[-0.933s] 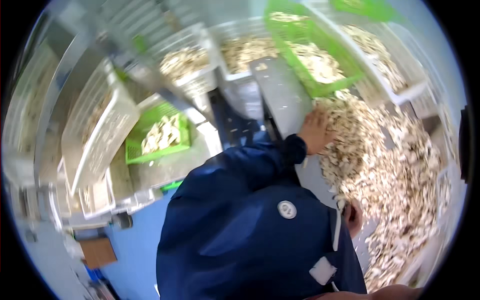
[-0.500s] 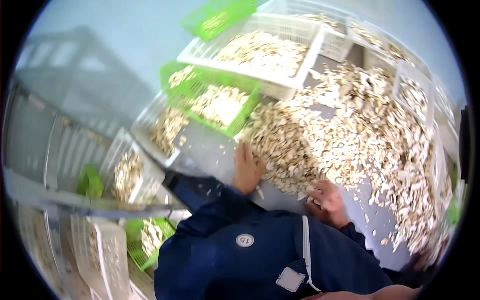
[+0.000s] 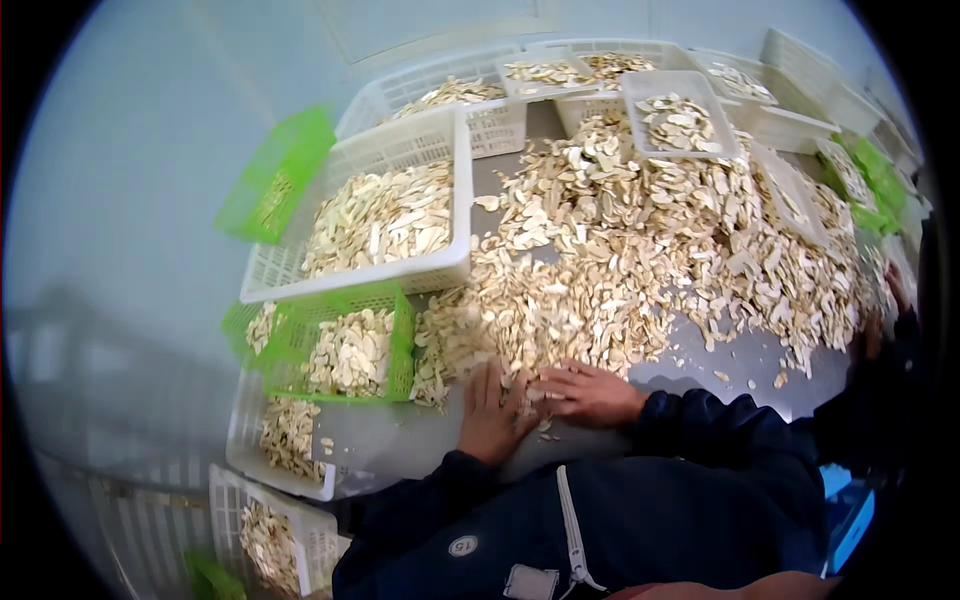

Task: The person is sorting white dried vegetable or medicinal slices by hand on a stainless steel table and placing selected items into various white and green plastic baskets and trays.

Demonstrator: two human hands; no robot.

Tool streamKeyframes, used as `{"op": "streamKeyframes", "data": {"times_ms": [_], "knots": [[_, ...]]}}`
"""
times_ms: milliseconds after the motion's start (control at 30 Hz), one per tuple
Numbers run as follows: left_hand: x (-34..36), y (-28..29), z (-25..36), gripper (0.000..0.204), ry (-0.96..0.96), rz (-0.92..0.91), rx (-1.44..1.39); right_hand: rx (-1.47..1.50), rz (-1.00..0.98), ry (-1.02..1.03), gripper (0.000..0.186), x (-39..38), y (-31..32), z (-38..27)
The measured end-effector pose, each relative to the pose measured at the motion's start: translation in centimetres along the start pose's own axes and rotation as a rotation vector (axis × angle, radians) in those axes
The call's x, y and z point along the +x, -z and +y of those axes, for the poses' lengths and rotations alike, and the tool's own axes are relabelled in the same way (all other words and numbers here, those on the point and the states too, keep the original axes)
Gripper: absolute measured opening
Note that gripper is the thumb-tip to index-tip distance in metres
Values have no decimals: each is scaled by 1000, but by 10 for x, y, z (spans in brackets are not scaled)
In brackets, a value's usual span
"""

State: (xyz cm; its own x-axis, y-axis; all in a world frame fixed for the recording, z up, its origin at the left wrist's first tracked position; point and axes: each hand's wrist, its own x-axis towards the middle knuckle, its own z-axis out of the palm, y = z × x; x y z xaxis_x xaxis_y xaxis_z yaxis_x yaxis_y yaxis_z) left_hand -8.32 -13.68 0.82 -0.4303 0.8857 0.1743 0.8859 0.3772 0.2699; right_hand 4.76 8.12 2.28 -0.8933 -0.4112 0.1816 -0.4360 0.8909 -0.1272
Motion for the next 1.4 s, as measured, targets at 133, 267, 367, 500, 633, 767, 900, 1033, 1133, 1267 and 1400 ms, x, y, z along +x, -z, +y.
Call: {"op": "streamKeyframes", "data": {"times_ms": [133,267,367,500,633,767,900,1033,1133,1267,1400], "knots": [[32,7,-4,81,-83,-90,-76,49,162,-197,50,2,22,11],[22,20,-20,79,-101,-60,-15,157,339,-410,50,-18,48,-6],[5,31,-35,76,114,89,-56,77,491,-690,50,-47,44,-19],[3,21,-48,81,200,114,-92,-11,552,-1042,55,-69,17,-15],[4,-4,-42,78,249,110,-150,73,542,-948,59,-51,-4,7],[5,3,-24,73,254,128,-156,156,432,-772,59,-23,17,15],[-4,25,-18,68,303,214,-339,140,507,-641,44,-19,78,57],[-40,15,-37,55,226,335,-276,66,404,-641,34,14,154,120],[-50,13,-38,49,257,363,-285,-96,446,-610,28,60,183,196],[-57,6,-45,42,311,368,-321,-436,478,-568,32,116,182,296],[-53,12,-46,38,297,382,-355,-733,506,-570,32,149,171,353]]}}
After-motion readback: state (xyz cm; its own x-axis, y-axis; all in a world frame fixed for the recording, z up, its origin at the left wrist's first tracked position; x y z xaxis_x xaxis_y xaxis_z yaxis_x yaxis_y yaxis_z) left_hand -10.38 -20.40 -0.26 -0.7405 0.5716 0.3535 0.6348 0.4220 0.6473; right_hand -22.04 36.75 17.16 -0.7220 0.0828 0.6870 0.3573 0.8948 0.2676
